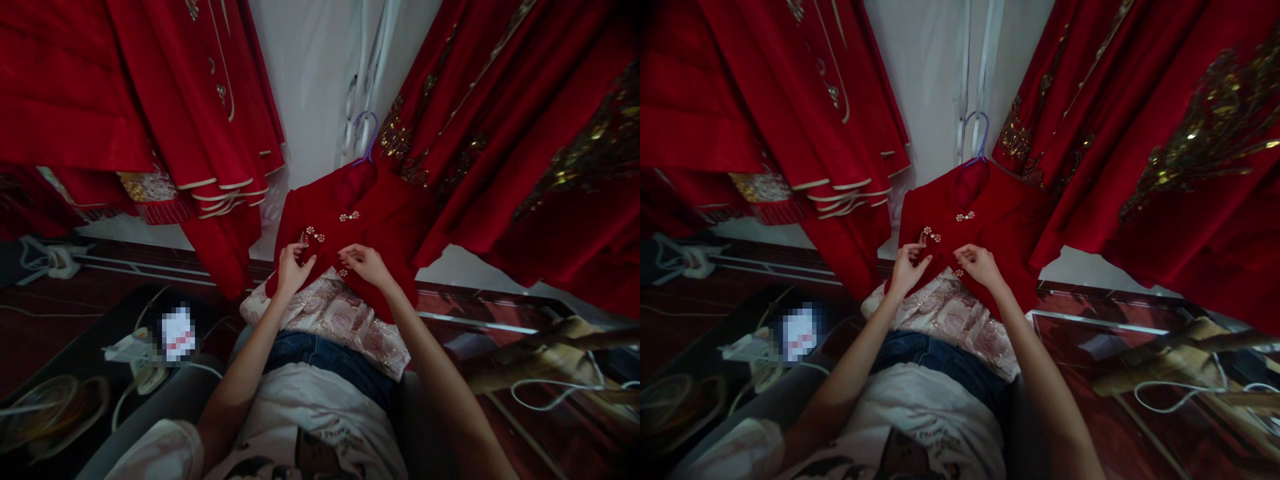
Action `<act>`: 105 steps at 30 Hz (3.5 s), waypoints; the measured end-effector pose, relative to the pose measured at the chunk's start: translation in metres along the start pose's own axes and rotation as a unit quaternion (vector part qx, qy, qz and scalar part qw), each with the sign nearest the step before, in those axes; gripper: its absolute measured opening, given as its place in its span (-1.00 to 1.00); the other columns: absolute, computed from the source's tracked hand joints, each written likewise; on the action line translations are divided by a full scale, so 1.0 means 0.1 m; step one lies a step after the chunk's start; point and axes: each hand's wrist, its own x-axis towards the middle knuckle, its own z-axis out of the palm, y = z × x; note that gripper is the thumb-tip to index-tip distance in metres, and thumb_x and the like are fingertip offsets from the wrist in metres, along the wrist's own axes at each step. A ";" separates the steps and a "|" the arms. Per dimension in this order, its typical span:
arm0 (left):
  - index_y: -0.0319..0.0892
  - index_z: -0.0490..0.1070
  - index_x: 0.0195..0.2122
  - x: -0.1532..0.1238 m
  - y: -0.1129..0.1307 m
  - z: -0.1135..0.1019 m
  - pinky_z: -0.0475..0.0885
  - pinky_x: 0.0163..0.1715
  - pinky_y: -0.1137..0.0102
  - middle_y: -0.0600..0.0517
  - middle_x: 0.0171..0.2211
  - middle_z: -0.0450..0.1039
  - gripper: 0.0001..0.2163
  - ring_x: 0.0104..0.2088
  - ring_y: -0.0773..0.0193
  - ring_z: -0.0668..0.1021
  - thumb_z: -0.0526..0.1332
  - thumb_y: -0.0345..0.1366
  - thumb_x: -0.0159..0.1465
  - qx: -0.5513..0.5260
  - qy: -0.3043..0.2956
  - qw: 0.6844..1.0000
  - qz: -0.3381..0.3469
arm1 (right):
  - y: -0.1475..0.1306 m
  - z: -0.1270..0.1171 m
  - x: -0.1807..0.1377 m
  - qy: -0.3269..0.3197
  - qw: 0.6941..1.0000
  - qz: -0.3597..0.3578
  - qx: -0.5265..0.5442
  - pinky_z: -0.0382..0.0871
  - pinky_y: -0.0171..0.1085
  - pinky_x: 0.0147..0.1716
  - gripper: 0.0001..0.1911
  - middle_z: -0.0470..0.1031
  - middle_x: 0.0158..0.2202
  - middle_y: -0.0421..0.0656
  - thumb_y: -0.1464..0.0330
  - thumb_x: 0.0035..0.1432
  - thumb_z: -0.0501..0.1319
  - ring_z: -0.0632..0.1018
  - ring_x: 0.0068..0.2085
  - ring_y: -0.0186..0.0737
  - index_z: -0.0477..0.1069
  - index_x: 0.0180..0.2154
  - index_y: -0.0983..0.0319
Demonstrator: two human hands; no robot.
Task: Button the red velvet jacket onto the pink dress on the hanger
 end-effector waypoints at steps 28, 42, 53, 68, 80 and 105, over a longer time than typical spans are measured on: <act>-0.14 0.35 -0.10 -0.42 0.25 0.05 0.46 -0.28 0.42 0.03 -0.27 0.34 -0.76 -0.33 0.35 0.48 0.22 -0.41 0.19 -0.002 -0.048 0.998 0.048 | -0.24 -0.18 -0.14 -0.085 0.979 0.092 -0.161 0.26 -0.38 -0.40 -0.84 0.40 -0.45 -0.24 0.38 -0.05 0.25 0.41 -0.41 -0.34 0.30 -0.38 0.23; -0.15 0.34 -0.18 -0.43 0.26 0.04 0.45 -0.28 0.44 0.08 -0.36 0.42 -0.83 -0.35 0.35 0.51 0.21 -0.43 0.20 -0.033 -0.034 0.998 0.050 | -0.31 0.35 -0.19 -0.061 0.998 0.019 0.004 0.35 -0.36 -0.37 -0.68 0.40 -0.37 -0.25 0.46 -0.18 0.31 0.44 -0.39 -0.37 0.28 -0.32 0.22; -0.16 0.45 -0.26 -0.43 0.30 0.01 0.37 -0.38 0.47 0.07 -0.37 0.34 -0.88 -0.41 0.36 0.43 0.23 -0.44 0.17 0.028 -0.077 0.992 0.093 | -0.21 0.34 -0.16 -0.052 0.999 0.012 0.009 0.38 -0.35 -0.33 -0.68 0.44 -0.33 -0.23 0.44 -0.15 0.32 0.46 -0.35 -0.38 0.33 -0.27 0.24; -0.25 0.56 -0.24 -0.34 0.34 -0.01 0.54 -0.21 0.35 -0.06 -0.30 0.62 -0.78 -0.30 0.23 0.63 0.31 -0.26 0.12 -0.213 -0.081 0.966 -0.122 | -0.22 0.34 -0.14 -0.078 0.993 0.030 0.087 0.46 -0.37 -0.47 -0.80 0.40 -0.38 -0.23 0.38 0.04 0.28 0.50 -0.40 -0.37 0.32 -0.26 0.25; -0.21 0.59 -0.20 -0.35 0.33 0.01 0.56 -0.17 0.30 -0.08 -0.21 0.62 -0.73 -0.23 0.18 0.64 0.31 -0.16 0.17 -0.181 -0.087 0.972 -0.121 | -0.24 0.31 -0.12 -0.050 0.997 0.010 0.059 0.45 -0.36 -0.45 -0.85 0.39 -0.40 -0.24 0.41 0.07 0.23 0.48 -0.43 -0.39 0.37 -0.26 0.26; -0.17 0.47 -0.30 -0.29 0.20 -0.05 0.45 -0.33 0.43 0.04 -0.34 0.46 -0.90 -0.35 0.33 0.50 0.27 -0.39 0.13 -0.059 -0.041 0.997 -0.008 | -0.28 0.20 -0.19 -0.142 0.976 -0.038 -0.161 0.40 -0.30 -0.22 -0.86 0.55 -0.25 -0.11 0.50 0.13 0.21 0.54 -0.29 -0.30 0.47 -0.24 0.25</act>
